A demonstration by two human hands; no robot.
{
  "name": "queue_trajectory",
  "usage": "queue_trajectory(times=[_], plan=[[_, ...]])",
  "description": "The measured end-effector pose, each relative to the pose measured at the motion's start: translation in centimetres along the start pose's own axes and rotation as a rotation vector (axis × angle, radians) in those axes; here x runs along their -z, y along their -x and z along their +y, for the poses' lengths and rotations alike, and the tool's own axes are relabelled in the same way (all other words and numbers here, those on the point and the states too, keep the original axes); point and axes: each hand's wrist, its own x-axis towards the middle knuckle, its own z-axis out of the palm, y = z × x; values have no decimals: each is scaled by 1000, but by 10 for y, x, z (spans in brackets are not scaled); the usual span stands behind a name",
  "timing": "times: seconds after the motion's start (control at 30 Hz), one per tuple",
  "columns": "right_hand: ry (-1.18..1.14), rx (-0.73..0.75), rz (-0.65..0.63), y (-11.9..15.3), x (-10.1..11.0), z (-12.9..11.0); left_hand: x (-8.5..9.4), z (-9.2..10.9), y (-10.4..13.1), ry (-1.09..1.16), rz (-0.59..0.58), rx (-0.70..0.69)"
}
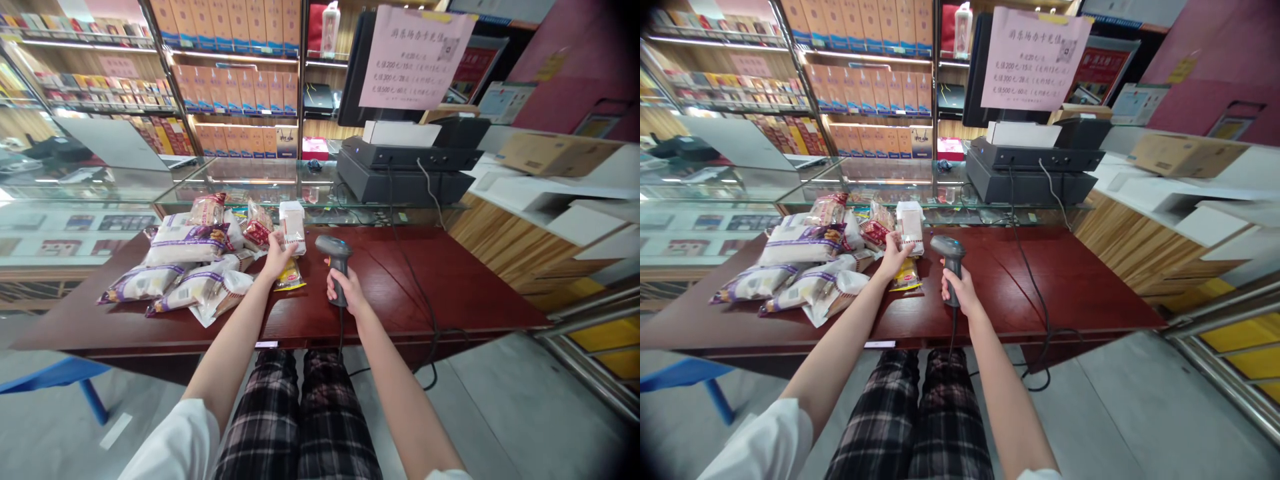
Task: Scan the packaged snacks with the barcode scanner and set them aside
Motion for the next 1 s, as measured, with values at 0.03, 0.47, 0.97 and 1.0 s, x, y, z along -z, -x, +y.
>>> queue_trajectory(times=[0.03,0.47,0.97,1.0], plan=[[13,5,-1,-1,1,0,-1,4,0,-15,-7,-19],[82,-4,-67,-6,20,-16,2,9,-14,-126,40,38],[1,-48,-62,-11,19,-5,-7,12,-37,-385,-39,117],[1,-56,-57,-11,19,-5,-8,10,-37,-397,-28,123]])
